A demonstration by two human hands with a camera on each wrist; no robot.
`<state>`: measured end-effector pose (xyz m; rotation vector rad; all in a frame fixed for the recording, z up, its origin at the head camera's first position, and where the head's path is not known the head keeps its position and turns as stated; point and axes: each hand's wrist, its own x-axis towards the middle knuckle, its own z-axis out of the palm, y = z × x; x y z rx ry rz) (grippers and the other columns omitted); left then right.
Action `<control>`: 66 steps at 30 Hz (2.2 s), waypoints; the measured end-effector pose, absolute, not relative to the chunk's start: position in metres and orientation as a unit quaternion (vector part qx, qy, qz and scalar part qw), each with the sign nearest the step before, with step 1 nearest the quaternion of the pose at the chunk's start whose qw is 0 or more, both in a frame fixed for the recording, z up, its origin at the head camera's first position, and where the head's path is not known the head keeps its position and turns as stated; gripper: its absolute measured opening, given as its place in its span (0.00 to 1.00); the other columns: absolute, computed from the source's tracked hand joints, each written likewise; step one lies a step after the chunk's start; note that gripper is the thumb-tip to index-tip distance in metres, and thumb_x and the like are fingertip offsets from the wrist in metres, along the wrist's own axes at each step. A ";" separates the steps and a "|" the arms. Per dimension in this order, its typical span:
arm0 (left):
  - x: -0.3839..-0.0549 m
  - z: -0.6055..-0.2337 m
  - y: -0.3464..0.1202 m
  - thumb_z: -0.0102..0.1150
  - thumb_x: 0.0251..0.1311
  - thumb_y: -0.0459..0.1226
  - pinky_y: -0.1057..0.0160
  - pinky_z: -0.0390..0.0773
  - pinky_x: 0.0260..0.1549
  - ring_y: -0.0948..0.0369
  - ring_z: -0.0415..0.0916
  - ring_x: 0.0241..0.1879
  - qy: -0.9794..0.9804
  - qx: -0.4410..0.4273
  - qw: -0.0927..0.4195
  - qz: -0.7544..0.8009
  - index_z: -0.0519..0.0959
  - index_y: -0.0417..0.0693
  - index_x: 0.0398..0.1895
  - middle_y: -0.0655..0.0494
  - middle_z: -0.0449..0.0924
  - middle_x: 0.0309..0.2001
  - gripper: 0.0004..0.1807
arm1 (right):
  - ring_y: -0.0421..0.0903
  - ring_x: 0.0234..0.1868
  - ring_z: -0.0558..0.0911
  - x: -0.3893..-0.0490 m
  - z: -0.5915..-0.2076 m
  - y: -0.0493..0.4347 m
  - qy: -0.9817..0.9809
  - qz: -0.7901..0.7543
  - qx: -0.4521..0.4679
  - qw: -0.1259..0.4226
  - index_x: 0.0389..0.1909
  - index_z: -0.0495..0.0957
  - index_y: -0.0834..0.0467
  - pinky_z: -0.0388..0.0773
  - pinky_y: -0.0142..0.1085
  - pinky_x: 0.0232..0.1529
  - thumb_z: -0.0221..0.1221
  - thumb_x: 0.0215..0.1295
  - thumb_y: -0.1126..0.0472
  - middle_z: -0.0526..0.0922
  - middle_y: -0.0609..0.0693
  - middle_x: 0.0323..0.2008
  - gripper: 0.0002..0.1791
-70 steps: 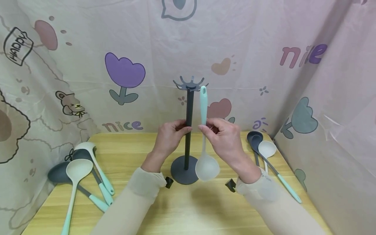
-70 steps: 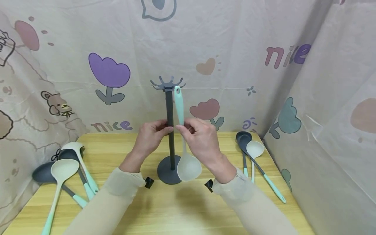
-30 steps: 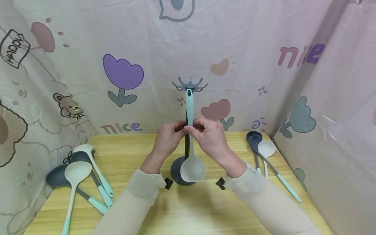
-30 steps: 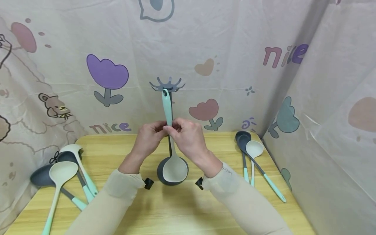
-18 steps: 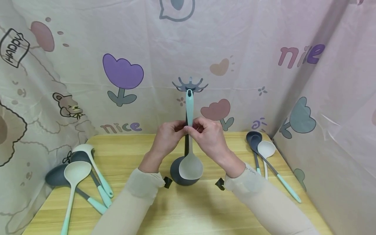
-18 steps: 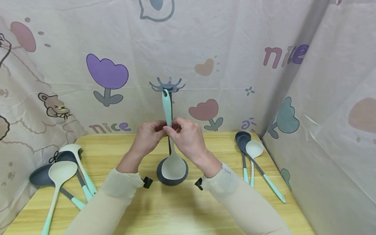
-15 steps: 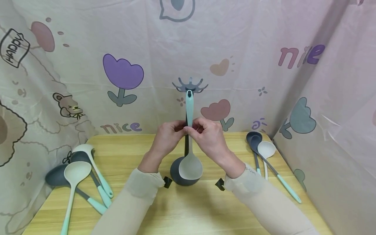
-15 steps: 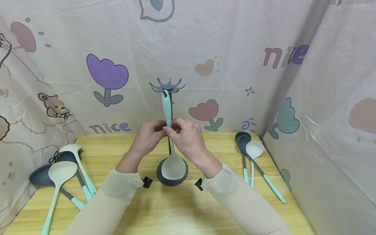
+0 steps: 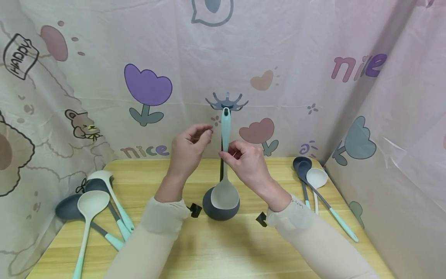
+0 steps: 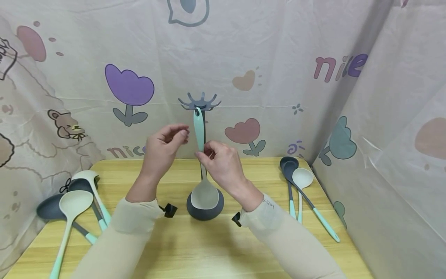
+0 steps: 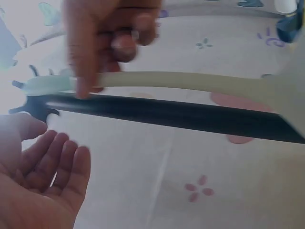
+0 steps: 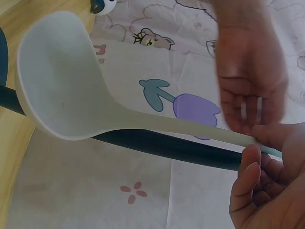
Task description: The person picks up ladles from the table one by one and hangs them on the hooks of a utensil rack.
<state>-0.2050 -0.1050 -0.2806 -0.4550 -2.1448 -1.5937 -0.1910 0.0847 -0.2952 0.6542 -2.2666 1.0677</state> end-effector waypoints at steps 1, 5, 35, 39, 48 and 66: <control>-0.204 -0.275 -0.105 0.60 0.76 0.43 0.63 0.83 0.45 0.61 0.82 0.46 -0.769 -0.163 0.232 -0.573 0.86 0.49 0.57 0.55 0.88 0.49 0.14 | 0.40 0.26 0.82 -0.191 -0.295 0.085 -0.843 0.395 0.242 0.272 0.33 0.86 0.58 0.78 0.31 0.27 0.74 0.65 0.61 0.87 0.48 0.27 0.06; -0.203 -0.253 -0.103 0.60 0.75 0.41 0.61 0.81 0.48 0.62 0.81 0.47 -0.746 -0.170 0.282 -0.579 0.85 0.48 0.57 0.55 0.87 0.49 0.14 | 0.40 0.26 0.81 -0.191 -0.296 0.085 -0.848 0.391 0.237 0.268 0.33 0.87 0.57 0.78 0.32 0.28 0.73 0.65 0.60 0.86 0.48 0.27 0.06; -0.204 -0.223 -0.083 0.70 0.69 0.38 0.69 0.83 0.38 0.65 0.84 0.35 -0.711 -0.202 0.370 -0.563 0.90 0.41 0.46 0.50 0.91 0.39 0.10 | 0.39 0.25 0.81 -0.191 -0.305 0.086 -0.855 0.394 0.235 0.244 0.36 0.88 0.57 0.77 0.31 0.24 0.72 0.67 0.60 0.87 0.47 0.27 0.05; -0.204 -0.223 -0.084 0.70 0.69 0.38 0.69 0.84 0.38 0.64 0.84 0.36 -0.710 -0.202 0.370 -0.564 0.90 0.40 0.46 0.49 0.91 0.40 0.10 | 0.39 0.26 0.81 -0.191 -0.306 0.086 -0.853 0.393 0.237 0.247 0.36 0.88 0.57 0.77 0.31 0.25 0.72 0.67 0.60 0.88 0.47 0.28 0.05; -0.205 -0.224 -0.084 0.70 0.69 0.37 0.69 0.83 0.37 0.57 0.85 0.36 -0.704 -0.204 0.365 -0.574 0.90 0.40 0.46 0.49 0.91 0.39 0.10 | 0.39 0.26 0.79 -0.188 -0.317 0.097 -0.856 0.386 0.226 0.260 0.35 0.88 0.55 0.77 0.31 0.27 0.71 0.68 0.58 0.86 0.45 0.27 0.05; -0.206 -0.222 -0.082 0.71 0.68 0.37 0.69 0.80 0.33 0.64 0.80 0.32 -0.706 -0.199 0.358 -0.577 0.90 0.40 0.46 0.50 0.90 0.38 0.09 | 0.46 0.29 0.82 -0.184 -0.409 0.244 -0.942 0.274 0.019 0.191 0.41 0.89 0.60 0.79 0.44 0.34 0.62 0.75 0.57 0.90 0.52 0.33 0.11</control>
